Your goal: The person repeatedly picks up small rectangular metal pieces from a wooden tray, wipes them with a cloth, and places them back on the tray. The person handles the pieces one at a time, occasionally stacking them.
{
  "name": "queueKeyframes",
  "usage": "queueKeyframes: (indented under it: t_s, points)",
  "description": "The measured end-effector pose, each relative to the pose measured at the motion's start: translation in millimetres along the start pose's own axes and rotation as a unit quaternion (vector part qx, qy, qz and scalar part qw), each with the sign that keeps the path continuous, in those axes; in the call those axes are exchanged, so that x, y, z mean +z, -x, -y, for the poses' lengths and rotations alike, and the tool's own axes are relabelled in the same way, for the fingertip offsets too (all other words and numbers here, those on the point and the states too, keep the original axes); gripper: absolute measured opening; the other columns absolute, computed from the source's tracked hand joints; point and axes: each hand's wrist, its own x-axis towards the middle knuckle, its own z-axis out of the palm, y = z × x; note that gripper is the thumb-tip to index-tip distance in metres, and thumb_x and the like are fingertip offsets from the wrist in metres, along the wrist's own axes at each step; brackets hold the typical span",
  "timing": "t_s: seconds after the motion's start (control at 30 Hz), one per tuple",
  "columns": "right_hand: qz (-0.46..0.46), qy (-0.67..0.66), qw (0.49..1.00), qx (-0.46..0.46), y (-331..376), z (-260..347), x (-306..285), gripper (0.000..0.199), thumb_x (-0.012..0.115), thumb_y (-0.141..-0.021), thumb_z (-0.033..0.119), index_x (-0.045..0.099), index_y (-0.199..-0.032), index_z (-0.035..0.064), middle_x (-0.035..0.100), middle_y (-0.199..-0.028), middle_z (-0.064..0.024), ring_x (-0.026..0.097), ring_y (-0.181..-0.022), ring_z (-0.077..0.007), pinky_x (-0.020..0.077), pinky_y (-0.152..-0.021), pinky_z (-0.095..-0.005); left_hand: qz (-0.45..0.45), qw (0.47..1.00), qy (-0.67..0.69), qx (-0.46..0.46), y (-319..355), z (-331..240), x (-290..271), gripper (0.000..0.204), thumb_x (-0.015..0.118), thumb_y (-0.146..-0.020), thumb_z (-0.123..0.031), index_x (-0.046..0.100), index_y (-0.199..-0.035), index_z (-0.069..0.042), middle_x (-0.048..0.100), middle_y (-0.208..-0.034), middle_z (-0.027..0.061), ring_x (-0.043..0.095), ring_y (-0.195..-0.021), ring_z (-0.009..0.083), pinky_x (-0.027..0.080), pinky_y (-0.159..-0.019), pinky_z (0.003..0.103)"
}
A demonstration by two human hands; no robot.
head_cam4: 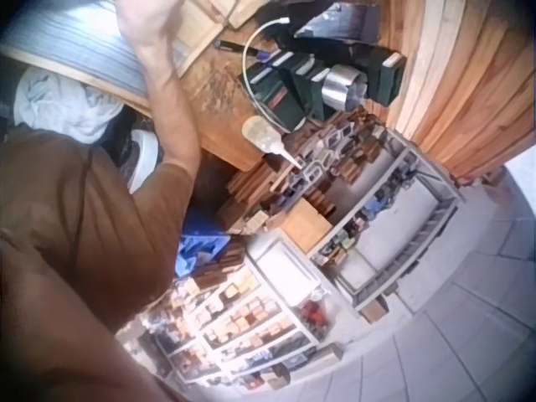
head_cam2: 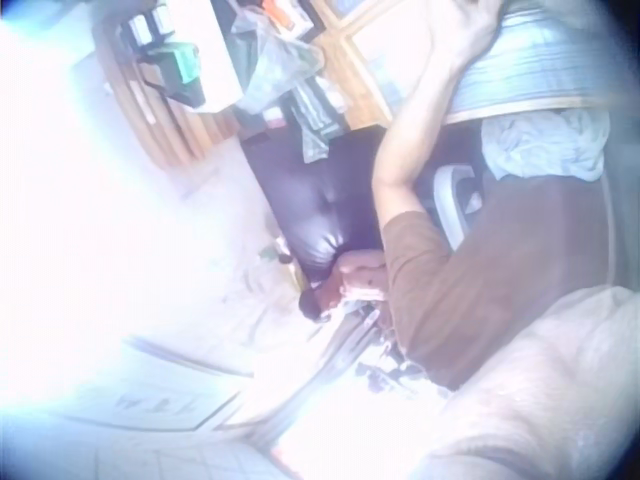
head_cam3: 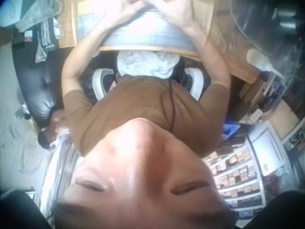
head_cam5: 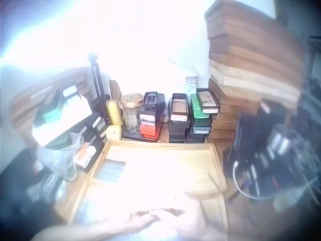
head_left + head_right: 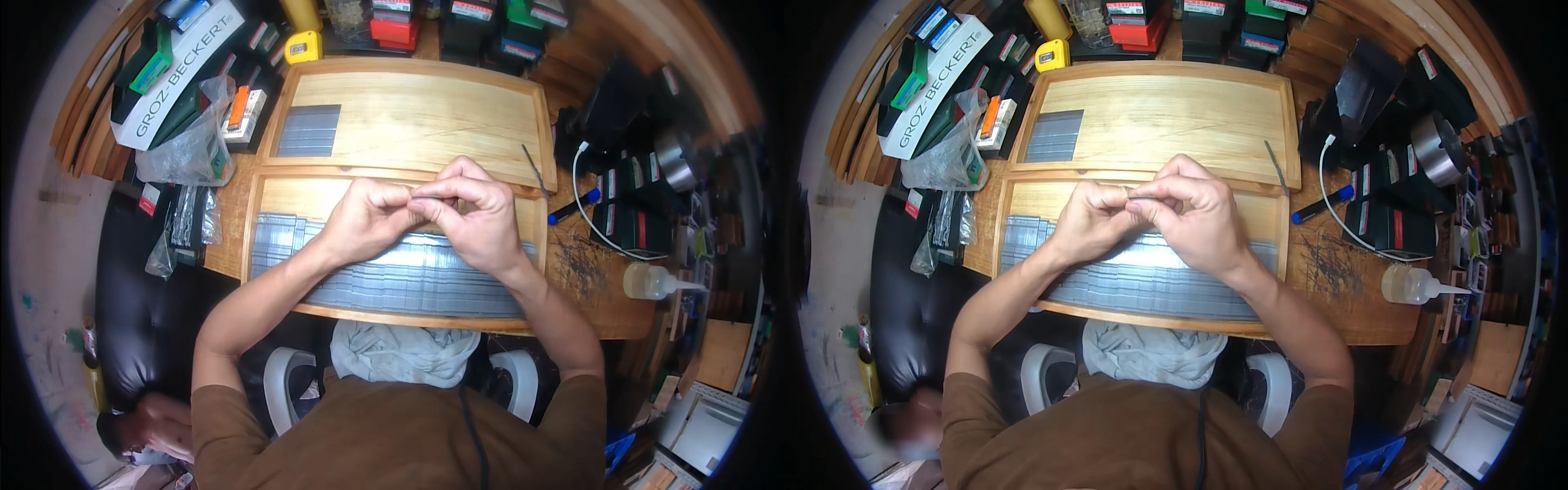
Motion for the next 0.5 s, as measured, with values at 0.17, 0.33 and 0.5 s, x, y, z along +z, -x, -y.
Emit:
queueKeyframes:
  t_s: [0.17,0.33,0.5]
  points:
    - [-0.005,-0.015,1.000,0.002,0.5,-2.6,-1.1,0.012,0.082,-0.086,-0.002,0.080,-0.098,0.0009,0.064,-0.087,-0.0010,0.060,-0.076,-0.0072,0.0494,-0.064,-0.0218,0.021,0.999,-0.048,-0.007,-3.0,-6.2,-3.3,0.020,0.071,-0.100,-0.007,0.077,-0.116,0.003,0.080,-0.097,0.0103,0.071,-0.090,0.0089,0.058,-0.079,0.024]
    - [-0.009,0.063,0.995,-0.079,1.2,-2.0,2.0,0.013,0.083,-0.086,0.001,0.080,-0.098,0.0003,0.063,-0.086,-0.0035,0.060,-0.074,-0.0102,0.0483,-0.061,-0.0246,-0.017,0.999,-0.037,0.024,-0.3,-4.5,1.4,0.011,0.073,-0.098,-0.007,0.081,-0.103,-0.001,0.076,-0.077,0.0062,0.066,-0.073,0.0044,0.053,-0.062,0.024]
    - [0.006,0.083,0.992,-0.092,0.7,-2.9,-2.4,0.016,0.084,-0.086,0.006,0.080,-0.100,0.0001,0.065,-0.088,-0.0044,0.062,-0.076,-0.0115,0.0500,-0.062,-0.0255,-0.018,1.000,-0.003,0.014,-1.8,-7.4,2.3,0.015,0.071,-0.098,-0.004,0.080,-0.110,-0.001,0.077,-0.079,0.0068,0.067,-0.074,0.0053,0.054,-0.063,0.024]
